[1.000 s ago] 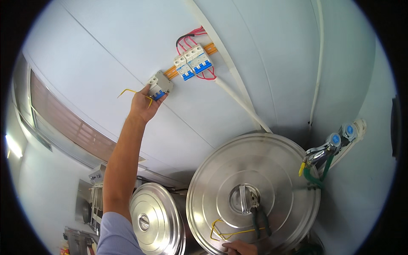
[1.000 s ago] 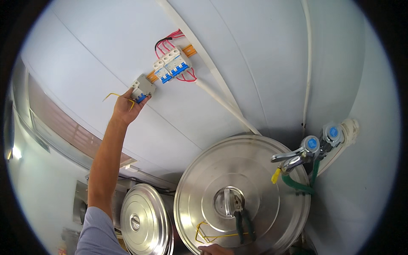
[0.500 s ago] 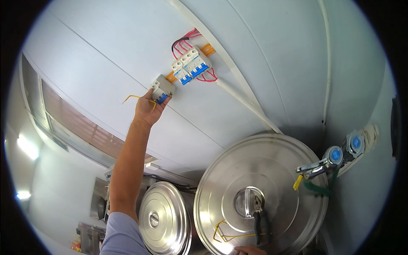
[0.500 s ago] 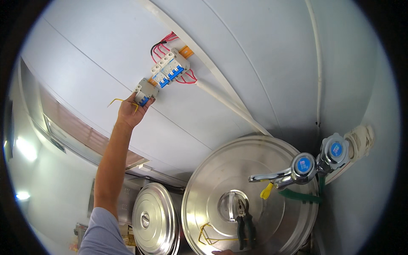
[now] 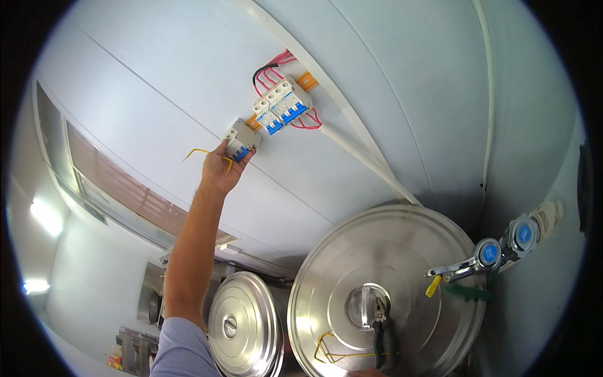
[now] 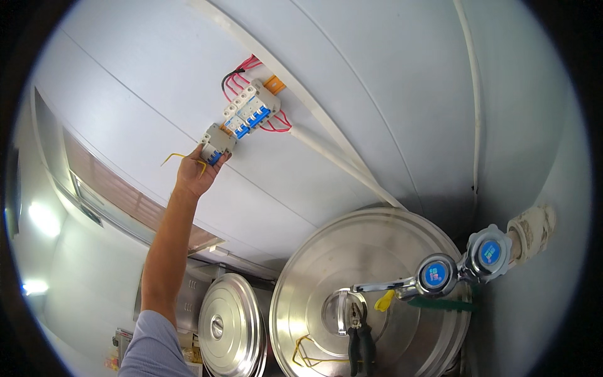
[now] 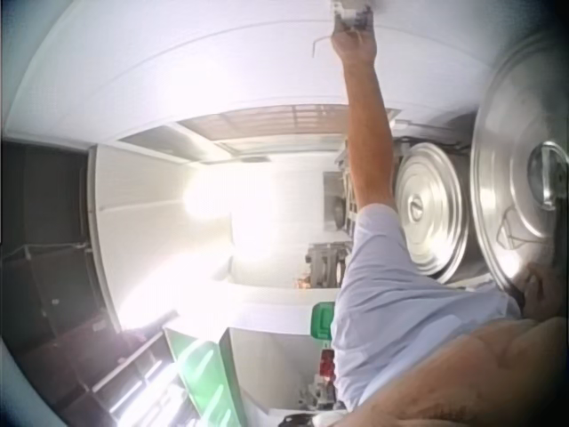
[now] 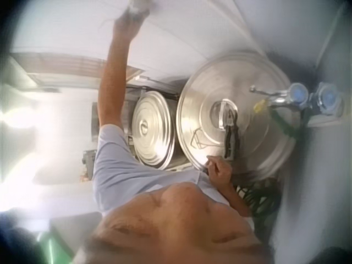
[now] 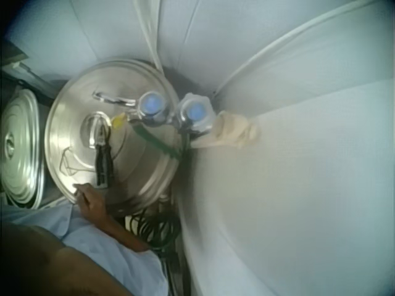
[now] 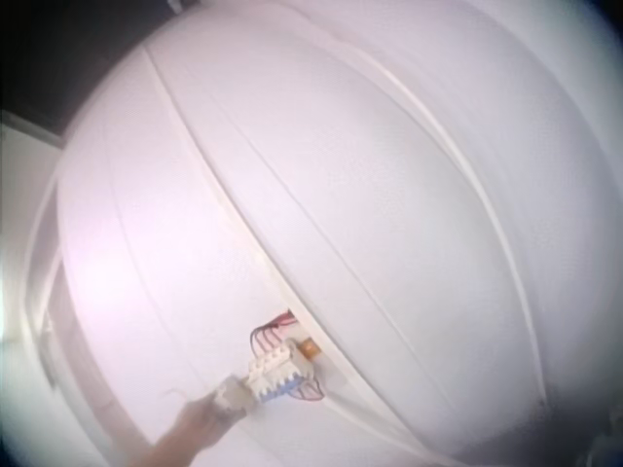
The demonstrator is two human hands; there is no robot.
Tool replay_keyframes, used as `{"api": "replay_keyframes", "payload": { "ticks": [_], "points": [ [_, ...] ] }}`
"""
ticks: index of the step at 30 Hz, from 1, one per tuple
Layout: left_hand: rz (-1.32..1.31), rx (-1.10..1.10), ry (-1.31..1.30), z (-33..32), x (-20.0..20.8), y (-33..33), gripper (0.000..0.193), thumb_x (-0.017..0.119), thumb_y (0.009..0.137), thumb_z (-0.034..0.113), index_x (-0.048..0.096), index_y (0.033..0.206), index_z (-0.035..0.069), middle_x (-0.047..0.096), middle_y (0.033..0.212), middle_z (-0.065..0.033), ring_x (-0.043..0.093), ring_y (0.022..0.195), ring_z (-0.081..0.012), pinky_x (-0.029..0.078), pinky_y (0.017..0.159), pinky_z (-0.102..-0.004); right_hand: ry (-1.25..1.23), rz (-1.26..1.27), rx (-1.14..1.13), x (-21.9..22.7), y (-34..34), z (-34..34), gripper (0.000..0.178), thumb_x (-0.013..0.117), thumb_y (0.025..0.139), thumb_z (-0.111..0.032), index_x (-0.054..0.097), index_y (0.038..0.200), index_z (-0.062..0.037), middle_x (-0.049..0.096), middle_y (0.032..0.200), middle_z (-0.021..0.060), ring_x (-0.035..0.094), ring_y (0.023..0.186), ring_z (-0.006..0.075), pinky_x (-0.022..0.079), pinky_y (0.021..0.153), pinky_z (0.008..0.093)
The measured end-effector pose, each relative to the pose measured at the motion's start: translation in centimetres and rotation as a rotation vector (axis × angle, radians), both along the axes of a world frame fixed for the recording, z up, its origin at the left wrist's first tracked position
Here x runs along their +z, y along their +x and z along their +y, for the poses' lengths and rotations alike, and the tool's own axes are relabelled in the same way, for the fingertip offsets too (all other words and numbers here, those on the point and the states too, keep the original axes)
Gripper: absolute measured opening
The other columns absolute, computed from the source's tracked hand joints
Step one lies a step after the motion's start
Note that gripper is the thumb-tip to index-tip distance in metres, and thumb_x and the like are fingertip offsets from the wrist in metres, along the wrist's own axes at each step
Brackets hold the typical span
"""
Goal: The person works on an electrical distribution box mounted on a wall, using a screwdriver to tighten terminal screws and connect yellow wires. They also use pliers to strip the insulation from the ends of the wires and prepare them for connection.
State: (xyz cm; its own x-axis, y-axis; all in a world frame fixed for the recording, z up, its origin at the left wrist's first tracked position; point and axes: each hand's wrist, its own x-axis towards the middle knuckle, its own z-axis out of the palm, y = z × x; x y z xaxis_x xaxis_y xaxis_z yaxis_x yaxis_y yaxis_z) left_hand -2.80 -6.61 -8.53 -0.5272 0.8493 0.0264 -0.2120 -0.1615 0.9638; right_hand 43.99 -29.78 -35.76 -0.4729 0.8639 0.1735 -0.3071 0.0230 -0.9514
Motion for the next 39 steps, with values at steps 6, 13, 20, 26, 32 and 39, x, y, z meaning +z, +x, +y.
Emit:
{"api": "replay_keyframes", "payload": {
  "ticks": [6, 13, 20, 26, 32, 39],
  "points": [
    [0.01, 0.034, 0.0, 0.0, 0.0, 0.2, 0.047, 0.031, 0.109, 0.027, 0.034, 0.142, -0.005, 0.045, 0.136, -0.03, 0.053, 0.12, -0.0468, 0.057, 0.096, -0.0452, -0.039, -0.024, 0.04, 0.2, 0.7, 0.5, 0.017, 0.057, 0.093, -0.006, 0.071, 0.102, -0.0004, 0.068, 0.08, 0.0141, 0.062, 0.062, 0.0243, 0.05, 0.057, 0.0338],
    [0.031, 0.057, -0.009, 0.1, 0.0, 0.5, 0.047, 0.031, 0.109, 0.027, 0.033, 0.143, -0.005, 0.043, 0.136, -0.0305, 0.052, 0.121, -0.0472, 0.058, 0.094, -0.0426, -0.083, -0.021, 0.066, -0.2, 1.0, 0.7, 0.017, 0.057, 0.093, -0.006, 0.071, 0.101, -0.0005, 0.068, 0.082, 0.0146, 0.062, 0.063, 0.0251, 0.05, 0.058, 0.0349],
    [0.029, 0.054, -0.001, 0.3, -0.1, 0.6, 0.048, 0.03, 0.109, 0.027, 0.03, 0.145, -0.005, 0.039, 0.139, -0.0313, 0.047, 0.125, -0.0472, 0.056, 0.096, -0.0424, -0.122, -0.041, 0.096, -0.1, 1.2, 1.1, 0.018, 0.057, 0.095, -0.009, 0.071, 0.1, -0.0009, 0.068, 0.08, 0.0143, 0.063, 0.063, 0.0257, 0.05, 0.058, 0.0352],
    [0.029, 0.101, -0.013, 0.4, 0.0, 1.0, 0.048, 0.03, 0.109, 0.026, 0.028, 0.145, -0.006, 0.036, 0.14, -0.0324, 0.045, 0.127, -0.0478, 0.055, 0.098, -0.044, -0.118, -0.045, 0.098, 0.0, 1.0, 1.1, 0.018, 0.057, 0.095, -0.01, 0.071, 0.1, -0.0007, 0.068, 0.081, 0.0146, 0.064, 0.065, 0.0263, 0.051, 0.059, 0.0359],
    [0.051, 0.097, -0.039, 0.2, 0.4, 1.6, 0.047, 0.03, 0.109, 0.024, 0.03, 0.142, -0.009, 0.041, 0.135, -0.0291, 0.052, 0.12, -0.0421, 0.056, 0.099, -0.0459, -0.056, -0.017, 0.057, -0.4, 0.7, 1.4, 0.018, 0.057, 0.095, -0.009, 0.071, 0.101, -0.0002, 0.069, 0.082, 0.0143, 0.064, 0.065, 0.0258, 0.051, 0.06, 0.0352],
    [0.014, 0.087, -0.003, 0.3, 0.5, 2.2, 0.043, 0.031, 0.108, 0.02, 0.031, 0.141, -0.009, 0.042, 0.135, -0.0259, 0.052, 0.122, -0.0385, 0.051, 0.106, -0.0495, -0.04, -0.042, 0.057, -0.5, 1.1, 1.9, 0.017, 0.057, 0.094, -0.007, 0.071, 0.102, -0.0003, 0.068, 0.084, 0.0137, 0.062, 0.062, 0.022, 0.05, 0.058, 0.0324]
  ]
}}
